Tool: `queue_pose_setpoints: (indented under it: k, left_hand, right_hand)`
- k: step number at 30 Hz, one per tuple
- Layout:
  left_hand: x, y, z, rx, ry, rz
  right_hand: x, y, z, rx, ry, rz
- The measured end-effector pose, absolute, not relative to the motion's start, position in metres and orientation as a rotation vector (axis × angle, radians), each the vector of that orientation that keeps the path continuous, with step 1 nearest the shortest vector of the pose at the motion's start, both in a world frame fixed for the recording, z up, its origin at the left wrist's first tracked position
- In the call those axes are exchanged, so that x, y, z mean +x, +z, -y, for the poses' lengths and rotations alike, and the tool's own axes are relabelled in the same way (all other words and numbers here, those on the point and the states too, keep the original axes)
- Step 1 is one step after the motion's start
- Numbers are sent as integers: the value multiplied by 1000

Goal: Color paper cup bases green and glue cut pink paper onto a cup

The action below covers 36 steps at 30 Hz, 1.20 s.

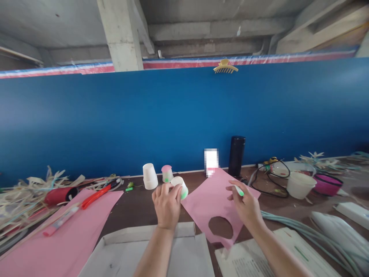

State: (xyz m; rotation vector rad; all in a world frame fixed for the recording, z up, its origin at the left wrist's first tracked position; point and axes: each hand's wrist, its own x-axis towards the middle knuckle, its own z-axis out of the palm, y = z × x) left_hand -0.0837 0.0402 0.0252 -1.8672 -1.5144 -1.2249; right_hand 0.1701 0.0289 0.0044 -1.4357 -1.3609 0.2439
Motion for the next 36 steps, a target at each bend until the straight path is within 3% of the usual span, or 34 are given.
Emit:
queue_pose_setpoints:
  k: [8, 18, 27, 36]
  left_hand:
    - [-99, 20, -46, -1813, -988, 1736]
    - [-90, 27, -40, -1818, -867, 1836]
    - [-41, 33, -10, -2444, -652, 1746]
    - [24, 26, 36, -3005, -215, 1512]
  right_hand:
    - [189, 16, -28, -1897, -72, 1356]
    - [192, 15, -28, -1978, -65, 1408]
    - [237, 23, -31, -2349, 145, 1326]
    - [248, 3, -39, -2293, 140, 1232]
